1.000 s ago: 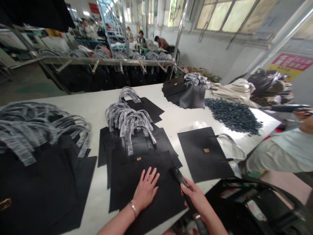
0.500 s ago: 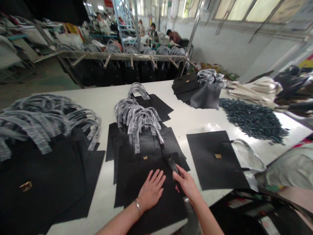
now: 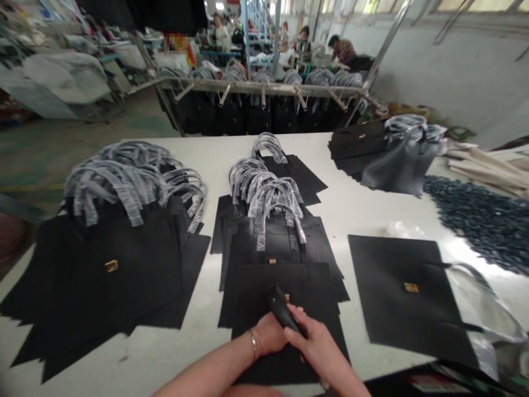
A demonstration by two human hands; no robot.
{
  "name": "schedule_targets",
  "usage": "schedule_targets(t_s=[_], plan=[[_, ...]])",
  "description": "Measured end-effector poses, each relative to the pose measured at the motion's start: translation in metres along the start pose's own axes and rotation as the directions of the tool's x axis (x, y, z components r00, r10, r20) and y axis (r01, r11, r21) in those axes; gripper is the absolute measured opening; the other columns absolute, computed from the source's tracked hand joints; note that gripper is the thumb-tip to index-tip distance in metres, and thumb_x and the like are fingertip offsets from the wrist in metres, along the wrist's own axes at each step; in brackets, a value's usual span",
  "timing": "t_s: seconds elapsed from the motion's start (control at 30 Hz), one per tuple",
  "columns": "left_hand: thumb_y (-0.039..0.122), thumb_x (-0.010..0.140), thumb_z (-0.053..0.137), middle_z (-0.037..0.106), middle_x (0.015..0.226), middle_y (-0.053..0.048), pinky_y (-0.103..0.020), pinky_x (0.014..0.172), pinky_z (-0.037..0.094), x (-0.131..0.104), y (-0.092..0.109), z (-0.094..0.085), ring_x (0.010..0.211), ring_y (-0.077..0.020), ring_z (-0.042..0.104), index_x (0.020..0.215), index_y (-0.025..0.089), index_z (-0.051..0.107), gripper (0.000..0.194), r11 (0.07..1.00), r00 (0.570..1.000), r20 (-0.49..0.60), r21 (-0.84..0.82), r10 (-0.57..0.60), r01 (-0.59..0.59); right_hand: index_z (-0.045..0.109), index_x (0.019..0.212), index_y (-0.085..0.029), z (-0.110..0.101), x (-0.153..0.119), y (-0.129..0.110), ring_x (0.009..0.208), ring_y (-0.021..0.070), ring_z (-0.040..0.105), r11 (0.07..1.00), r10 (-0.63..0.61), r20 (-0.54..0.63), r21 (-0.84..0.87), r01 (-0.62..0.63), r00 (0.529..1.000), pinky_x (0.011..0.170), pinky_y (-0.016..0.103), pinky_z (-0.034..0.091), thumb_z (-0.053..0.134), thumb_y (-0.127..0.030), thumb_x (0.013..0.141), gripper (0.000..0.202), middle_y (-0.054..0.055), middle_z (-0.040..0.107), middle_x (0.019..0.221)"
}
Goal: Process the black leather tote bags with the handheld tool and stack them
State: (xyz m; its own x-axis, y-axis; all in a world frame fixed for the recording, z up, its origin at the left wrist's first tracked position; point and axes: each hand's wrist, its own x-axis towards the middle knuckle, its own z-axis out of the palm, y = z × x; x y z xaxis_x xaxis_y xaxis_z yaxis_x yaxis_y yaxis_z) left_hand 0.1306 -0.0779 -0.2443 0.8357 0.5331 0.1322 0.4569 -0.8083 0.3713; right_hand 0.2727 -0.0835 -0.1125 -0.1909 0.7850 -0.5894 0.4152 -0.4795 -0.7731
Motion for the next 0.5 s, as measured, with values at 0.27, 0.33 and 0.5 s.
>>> schedule_targets(t_s=[0.27, 0.33, 0.5], plan=[[0.027, 0.094, 0.05, 0.052, 0.138, -0.006, -0.037, 0.115, 0.027, -0.001, 0.0, 0.008, 0.133, -0.0217, 0.039, 0.129, 0.017, 0.055, 0.037, 0.999, 0.997, 0.062, -0.031, -0.037, 0.039, 0.061, 0.129, -0.022, 0.02, 0.029, -0.005, 0.062, 0.0199, 0.068, 0.994, -0.085, 0.042, -0.064, 0.088, 0.995, 0.056, 0.03, 0.055, 0.062, -0.037, 0.079, 0.052, 0.005, 0.075, 0.098], [0.023, 0.093, 0.051, 0.055, 0.135, -0.003, -0.033, 0.114, 0.029, -0.002, -0.001, 0.014, 0.132, -0.0203, 0.041, 0.125, 0.02, 0.059, 0.033, 0.998, 0.995, 0.084, -0.031, -0.057, 0.06, 0.066, 0.122, -0.023, 0.027, 0.037, -0.013, 0.083, 0.0246, 0.07, 0.987, -0.15, 0.01, -0.049, 0.15, 0.989, 0.077, 0.036, 0.056, 0.067, -0.035, 0.075, 0.049, 0.006, 0.075, 0.105], [0.021, 0.097, 0.04, 0.046, 0.143, -0.003, -0.036, 0.114, 0.03, -0.005, -0.001, 0.014, 0.134, -0.0194, 0.039, 0.138, 0.019, 0.045, 0.041, 0.993, 0.992, 0.055, -0.014, -0.115, 0.116, 0.066, 0.121, -0.023, 0.045, 0.052, -0.037, 0.113, 0.0267, 0.062, 0.976, -0.219, -0.07, -0.011, 0.219, 0.973, 0.103, 0.04, 0.043, 0.069, -0.033, 0.074, 0.049, 0.006, 0.07, 0.12]])
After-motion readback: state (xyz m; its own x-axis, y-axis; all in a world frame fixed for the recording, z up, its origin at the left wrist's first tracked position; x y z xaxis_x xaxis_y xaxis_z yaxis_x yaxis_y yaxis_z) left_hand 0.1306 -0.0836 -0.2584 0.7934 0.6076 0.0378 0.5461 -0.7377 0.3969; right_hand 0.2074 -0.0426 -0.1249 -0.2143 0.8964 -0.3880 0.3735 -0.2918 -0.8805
